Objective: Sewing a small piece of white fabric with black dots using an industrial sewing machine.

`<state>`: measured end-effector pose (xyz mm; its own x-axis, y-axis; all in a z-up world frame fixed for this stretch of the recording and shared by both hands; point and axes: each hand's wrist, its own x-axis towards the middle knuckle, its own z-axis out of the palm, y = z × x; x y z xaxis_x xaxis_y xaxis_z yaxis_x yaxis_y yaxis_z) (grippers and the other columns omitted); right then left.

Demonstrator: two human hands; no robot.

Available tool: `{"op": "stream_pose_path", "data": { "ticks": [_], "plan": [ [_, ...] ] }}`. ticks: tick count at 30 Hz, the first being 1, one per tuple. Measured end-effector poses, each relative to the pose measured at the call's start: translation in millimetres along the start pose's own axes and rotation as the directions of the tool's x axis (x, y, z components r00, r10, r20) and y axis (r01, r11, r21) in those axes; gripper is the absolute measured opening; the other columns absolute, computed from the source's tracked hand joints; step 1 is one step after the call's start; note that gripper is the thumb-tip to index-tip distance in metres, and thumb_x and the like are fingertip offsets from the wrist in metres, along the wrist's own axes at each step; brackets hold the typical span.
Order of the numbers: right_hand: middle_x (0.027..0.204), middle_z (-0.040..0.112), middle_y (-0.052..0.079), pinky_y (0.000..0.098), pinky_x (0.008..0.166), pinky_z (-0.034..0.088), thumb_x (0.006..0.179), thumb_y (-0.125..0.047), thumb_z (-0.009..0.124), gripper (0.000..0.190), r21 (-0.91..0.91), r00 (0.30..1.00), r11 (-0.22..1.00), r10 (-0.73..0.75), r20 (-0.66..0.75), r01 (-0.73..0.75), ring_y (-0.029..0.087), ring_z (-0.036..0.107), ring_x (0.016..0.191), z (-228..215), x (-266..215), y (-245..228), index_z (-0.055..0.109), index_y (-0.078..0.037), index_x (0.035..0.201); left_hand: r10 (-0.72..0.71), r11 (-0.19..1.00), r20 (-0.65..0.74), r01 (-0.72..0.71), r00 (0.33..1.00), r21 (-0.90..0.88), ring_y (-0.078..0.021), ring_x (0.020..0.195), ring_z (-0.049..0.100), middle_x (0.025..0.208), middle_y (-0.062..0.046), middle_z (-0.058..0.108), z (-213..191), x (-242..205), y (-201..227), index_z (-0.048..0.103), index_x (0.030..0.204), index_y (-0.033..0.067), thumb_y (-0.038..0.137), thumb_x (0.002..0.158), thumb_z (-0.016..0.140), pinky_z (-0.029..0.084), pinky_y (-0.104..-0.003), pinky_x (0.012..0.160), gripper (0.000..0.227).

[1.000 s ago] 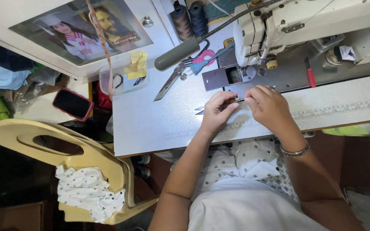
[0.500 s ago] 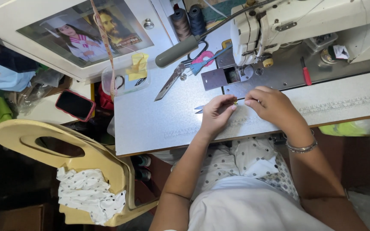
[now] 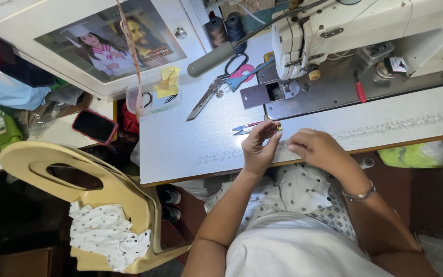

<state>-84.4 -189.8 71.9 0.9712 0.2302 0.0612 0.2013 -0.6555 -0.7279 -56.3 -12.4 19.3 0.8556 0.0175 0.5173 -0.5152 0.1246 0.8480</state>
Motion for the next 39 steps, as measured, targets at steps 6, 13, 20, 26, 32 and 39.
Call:
{"op": "stream_pose_path", "data": {
  "ticks": [6,13,20,26,32,39],
  "plan": [
    [0.082,0.072,0.008,0.0388,0.069,0.056,0.095,-0.011,0.069,0.008,-0.033,0.971,0.991,-0.131,-0.2,0.127,0.028,0.07,0.076,-18.8,2.0,-4.9,0.077,-0.011,0.098,0.125,0.99,0.049,-0.128,0.991,0.066,-0.0292,0.095,0.077,0.106,-0.02,0.078,19.7,-24.2,5.1,0.066,0.123,-0.0076,-0.012,0.083,0.079,0.065,-0.03,0.076,0.043],
    [0.074,0.073,0.01,0.0387,0.064,0.056,0.092,-0.01,0.068,0.011,0.085,0.994,0.992,-0.083,-0.069,0.089,0.028,0.071,0.068,7.9,-26.6,-11.1,0.078,-0.009,0.092,0.198,0.972,-0.059,-0.189,0.978,0.138,-0.0308,0.096,0.076,0.107,-0.018,0.078,7.8,-14.6,15.4,0.062,0.123,-0.0071,-0.01,0.086,0.077,0.065,-0.032,0.077,0.04],
    [0.079,0.066,0.001,0.0287,0.069,0.051,0.101,-0.011,0.067,0.011,0.183,0.941,0.97,-0.093,-0.324,0.159,0.014,0.062,0.074,10.3,-21.2,21.0,0.077,-0.013,0.098,0.19,0.981,0.011,-0.19,0.982,0.044,-0.0345,0.088,0.077,0.103,-0.021,0.078,21.1,-40.8,46.5,0.066,0.114,-0.0063,-0.01,0.081,0.081,0.066,-0.035,0.072,0.036],
    [0.079,0.077,0.012,0.0387,0.067,0.059,0.093,-0.009,0.067,0.012,0.107,0.993,0.989,-0.09,-0.079,0.098,0.029,0.075,0.075,10.8,-46.1,-13.7,0.078,-0.009,0.09,0.261,0.927,-0.034,-0.241,0.965,0.287,-0.0287,0.083,0.078,0.099,-0.012,0.08,6.1,-35.1,36.9,0.069,0.114,0.0016,-0.003,0.086,0.08,0.065,-0.032,0.066,0.031],
    [0.085,0.073,0.018,0.0432,0.075,0.056,0.097,-0.002,0.064,0.012,0.34,0.95,0.939,0.06,-0.306,0.05,0.031,0.071,0.083,44.6,-34.3,24.2,0.074,-0.004,0.104,0.158,0.987,-0.045,-0.157,0.986,0.019,-0.0324,0.088,0.076,0.103,-0.021,0.078,8.5,-42.6,57.4,0.064,0.113,-0.0036,-0.008,0.087,0.078,0.064,-0.032,0.065,0.03],
    [0.082,0.074,0.008,0.0372,0.073,0.058,0.096,-0.013,0.067,0.01,0.106,0.958,0.988,-0.076,-0.276,0.109,0.027,0.073,0.083,27.4,-39.2,10.8,0.077,-0.014,0.095,0.253,0.929,0.027,-0.251,0.967,0.273,-0.0275,0.079,0.078,0.09,-0.011,0.079,5.3,-56.5,51.8,0.074,0.105,0.0022,0.005,0.086,0.082,0.065,-0.033,0.063,0.021]
  ]
}}
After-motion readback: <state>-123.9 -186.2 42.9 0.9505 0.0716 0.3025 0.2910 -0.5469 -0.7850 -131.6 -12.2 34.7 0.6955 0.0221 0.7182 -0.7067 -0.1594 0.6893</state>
